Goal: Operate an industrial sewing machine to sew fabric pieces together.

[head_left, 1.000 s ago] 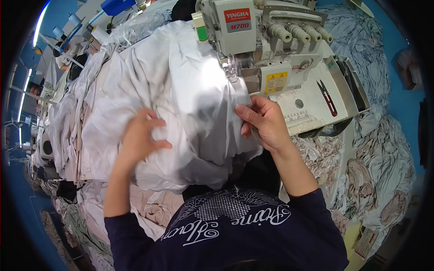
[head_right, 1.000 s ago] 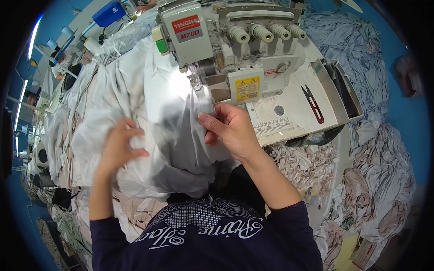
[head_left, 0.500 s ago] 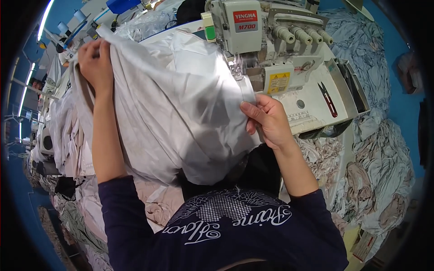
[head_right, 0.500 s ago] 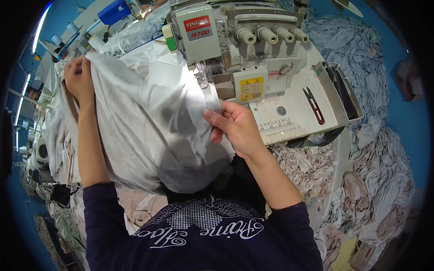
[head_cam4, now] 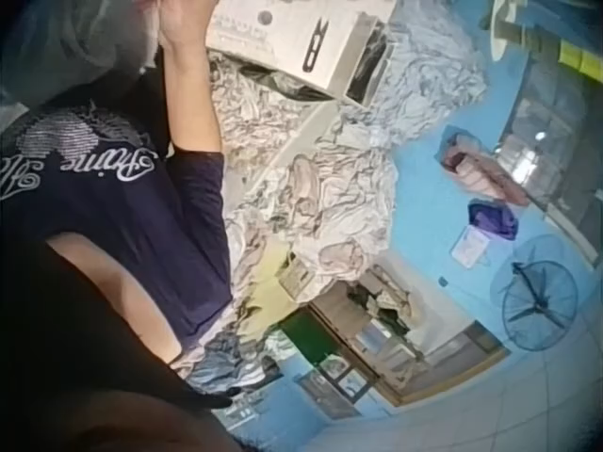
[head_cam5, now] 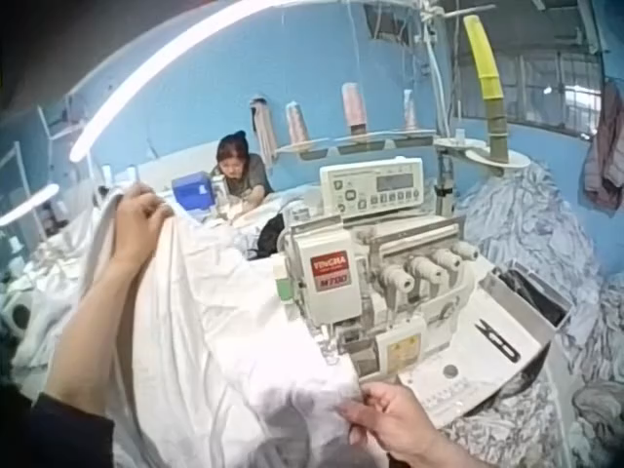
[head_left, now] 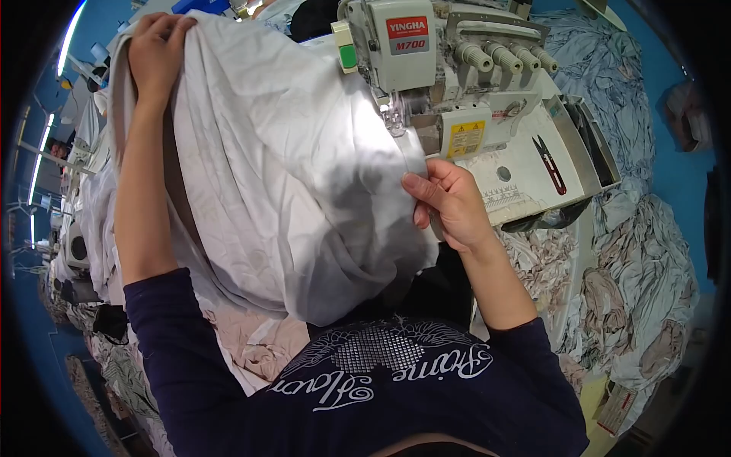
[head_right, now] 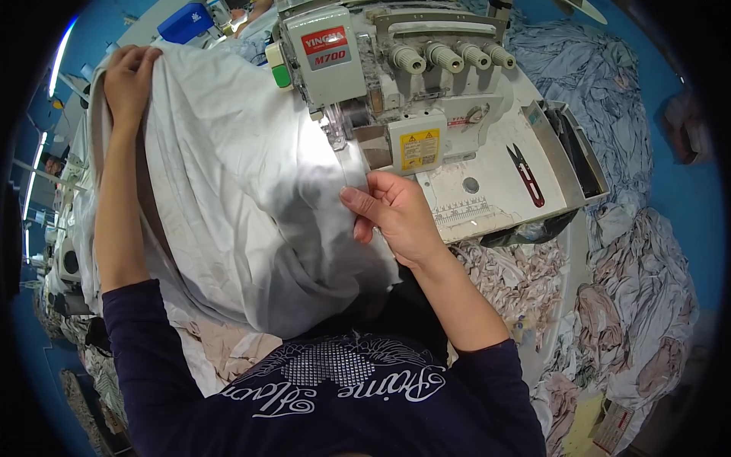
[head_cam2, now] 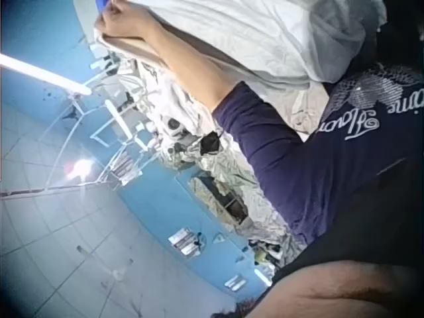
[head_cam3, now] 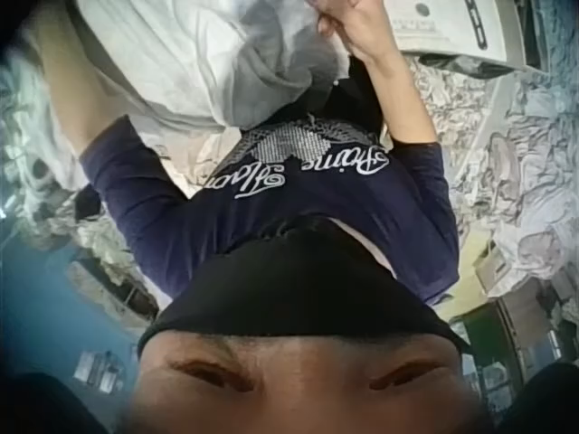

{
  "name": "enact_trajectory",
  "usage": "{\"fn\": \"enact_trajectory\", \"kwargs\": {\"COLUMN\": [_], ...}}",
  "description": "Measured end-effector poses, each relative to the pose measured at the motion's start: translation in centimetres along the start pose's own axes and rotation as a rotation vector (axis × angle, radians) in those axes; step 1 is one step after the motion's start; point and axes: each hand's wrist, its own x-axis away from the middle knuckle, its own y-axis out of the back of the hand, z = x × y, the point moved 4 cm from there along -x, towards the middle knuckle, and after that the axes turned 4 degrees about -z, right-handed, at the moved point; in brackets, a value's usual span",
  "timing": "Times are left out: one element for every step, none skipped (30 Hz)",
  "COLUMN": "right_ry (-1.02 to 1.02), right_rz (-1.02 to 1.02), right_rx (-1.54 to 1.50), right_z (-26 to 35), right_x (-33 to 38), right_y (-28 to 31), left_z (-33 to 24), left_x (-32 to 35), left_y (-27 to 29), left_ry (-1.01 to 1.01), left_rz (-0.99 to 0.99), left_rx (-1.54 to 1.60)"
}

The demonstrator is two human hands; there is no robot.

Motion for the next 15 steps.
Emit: {"fn": "enact_trajectory", "kwargs": {"right_ry": [-0.001, -0.007, -0.012, -0.011, -0.011, -0.01, -0.006, -0.009, -0.011, -0.009, -0.011, -0.013, -0.011, -0.02, -0.029], "right_rz": [-0.001, 0.003, 0.008, 0.005, 0.002, -0.001, -0.002, -0.001, 0.0, 0.001, -0.005, -0.011, -0.011, -0.009, -0.007], "right_rx": [0.001, -0.003, -0.008, -0.008, 0.002, 0.012, 0.013, 0.013, 0.013, 0.013, 0.02, 0.028, 0.027, 0.019, 0.011], "right_z": [0.1, 0.1, 0.1, 0.1, 0.1, 0.0, 0.1, 0.2, 0.2, 0.2, 0.2, 0.2, 0.2, 0.5, 0.6], "right_x": [0.0, 0.0, 0.0, 0.0, 0.0, 0.1, 0.0, 0.1, 0.1, 0.1, 0.2, 0.2, 0.2, 0.2, 0.1], "right_y": [0.0, 0.1, 0.1, 0.2, 0.2, 0.3, 0.2, 0.1, 0.1, 0.1, 0.1, 0.0, 0.0, 0.0, 0.0], "left_z": [0.7, 1.5, 2.0, 2.4, 2.8, 3.2, 3.5, 3.9, 4.8, 5.6, 6.4, 7.1, 8.2, 8.9, 9.5], "left_x": [-0.4, -0.8, -1.2, -1.7, -2.1, -2.5, -2.9, -3.4, -3.8, -4.3, -4.9, -5.4, -5.8, -6.5, -7.2], "left_y": [0.0, 0.0, -0.1, -0.2, -0.3, -0.4, -0.4, -0.5, -0.7, -0.8, -0.9, -0.8, -0.9, -1.1, -1.2], "left_ry": [0.031, 0.062, 0.063, 0.055, 0.046, 0.045, 0.065, 0.084, 0.095, 0.094, 0.097, 0.1, 0.155, 0.152, 0.157], "left_rz": [0.004, 0.009, 0.009, -0.007, -0.024, -0.025, -0.022, -0.019, -0.015, -0.018, -0.042, -0.066, -0.045, -0.043, -0.058], "left_rx": [-0.035, -0.071, -0.071, -0.1, -0.13, -0.127, -0.149, -0.17, -0.176, -0.177, -0.236, -0.295, -0.294, -0.292, -0.297]}}
